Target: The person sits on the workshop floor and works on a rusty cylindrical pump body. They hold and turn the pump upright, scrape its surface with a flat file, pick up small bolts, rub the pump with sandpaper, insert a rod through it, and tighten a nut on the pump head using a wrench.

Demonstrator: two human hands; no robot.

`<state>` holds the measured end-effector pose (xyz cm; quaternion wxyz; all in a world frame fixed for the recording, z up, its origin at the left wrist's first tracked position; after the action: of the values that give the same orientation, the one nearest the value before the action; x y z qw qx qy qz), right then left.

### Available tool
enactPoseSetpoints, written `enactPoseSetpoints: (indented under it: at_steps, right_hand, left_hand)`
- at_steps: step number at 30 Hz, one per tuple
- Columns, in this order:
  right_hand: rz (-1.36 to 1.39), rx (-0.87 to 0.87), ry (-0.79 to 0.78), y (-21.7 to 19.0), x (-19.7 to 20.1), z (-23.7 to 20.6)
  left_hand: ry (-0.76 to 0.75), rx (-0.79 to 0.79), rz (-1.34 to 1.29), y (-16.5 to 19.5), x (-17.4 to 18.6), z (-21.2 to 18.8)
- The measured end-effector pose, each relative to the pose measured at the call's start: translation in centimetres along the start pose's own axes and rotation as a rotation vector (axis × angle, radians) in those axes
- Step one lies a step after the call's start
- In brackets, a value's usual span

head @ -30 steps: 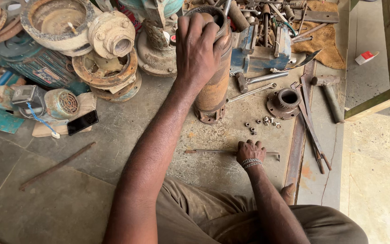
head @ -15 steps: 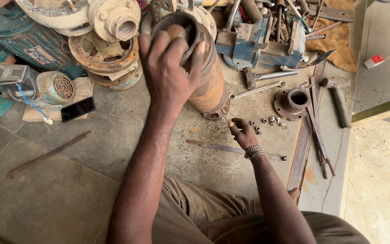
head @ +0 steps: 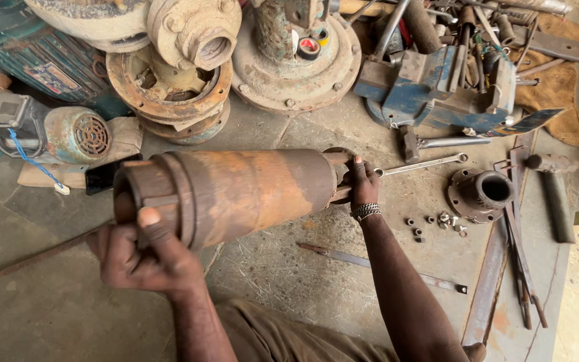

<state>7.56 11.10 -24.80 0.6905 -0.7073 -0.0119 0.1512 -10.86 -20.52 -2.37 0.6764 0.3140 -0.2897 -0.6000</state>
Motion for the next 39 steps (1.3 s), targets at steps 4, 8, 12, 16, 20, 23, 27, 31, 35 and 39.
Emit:
enactPoseSetpoints:
  at_steps: [4,8,12,16,20,23,27,31,35,39]
  right_hand:
    - [-0.200,0.101,-0.022,0.5,-2.5,0.8]
    - [-0.349,0.174,-0.094,0.6,-4.7,1.2]
    - [-0.541,0.243,-0.099,0.8,-4.2,0.9]
    - [-0.642,0.220,-0.077,0.7,-1.9,1.0]
    - [-0.751,0.240,-0.059,-0.5,1.2,0.5]
    - [-0.864,0.218,-0.031,-1.8,3.6,0.0]
    - [-0.875,0.219,0.030,-3.3,6.4,-0.1]
    - [-0.958,0.168,0.112,-4.5,9.4,0.3]
    - [-0.948,0.174,0.162,-5.1,11.7,0.3]
    - [-0.849,0.146,0.153,-5.2,12.4,1.0]
  left_hand:
    - [0.165,0.439,-0.204,-9.8,3.1,0.2]
    - [0.279,0.644,-0.268,-17.3,5.2,-1.0]
    - [0.304,0.745,-0.293,-21.9,5.8,-2.3]
    - [0.280,0.788,-0.314,-24.0,4.5,-3.6]
    - [0.213,0.853,-0.285,-24.1,2.6,-5.3]
    - [0.159,0.894,-0.335,-24.2,0.3,-6.2]
    - [0.088,0.978,-0.317,-24.3,-3.3,-7.8]
    - [0.005,0.993,-0.267,-23.4,-6.2,-9.7]
    - [-0.085,0.958,-0.259,-21.8,-7.8,-10.7]
    - [-0.177,0.982,-0.196,-20.9,-8.7,-10.5]
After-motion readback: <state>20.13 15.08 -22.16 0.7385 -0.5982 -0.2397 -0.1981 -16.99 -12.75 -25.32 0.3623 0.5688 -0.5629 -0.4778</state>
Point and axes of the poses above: each hand's wrist, its own z-axis towards the middle knuckle, its own x-axis out of the back of the hand, y = z × x, the point moved 3 cm from there along z, towards the middle knuckle, and after that the axes turned 11 degrees about x, right-handed, at the moved point
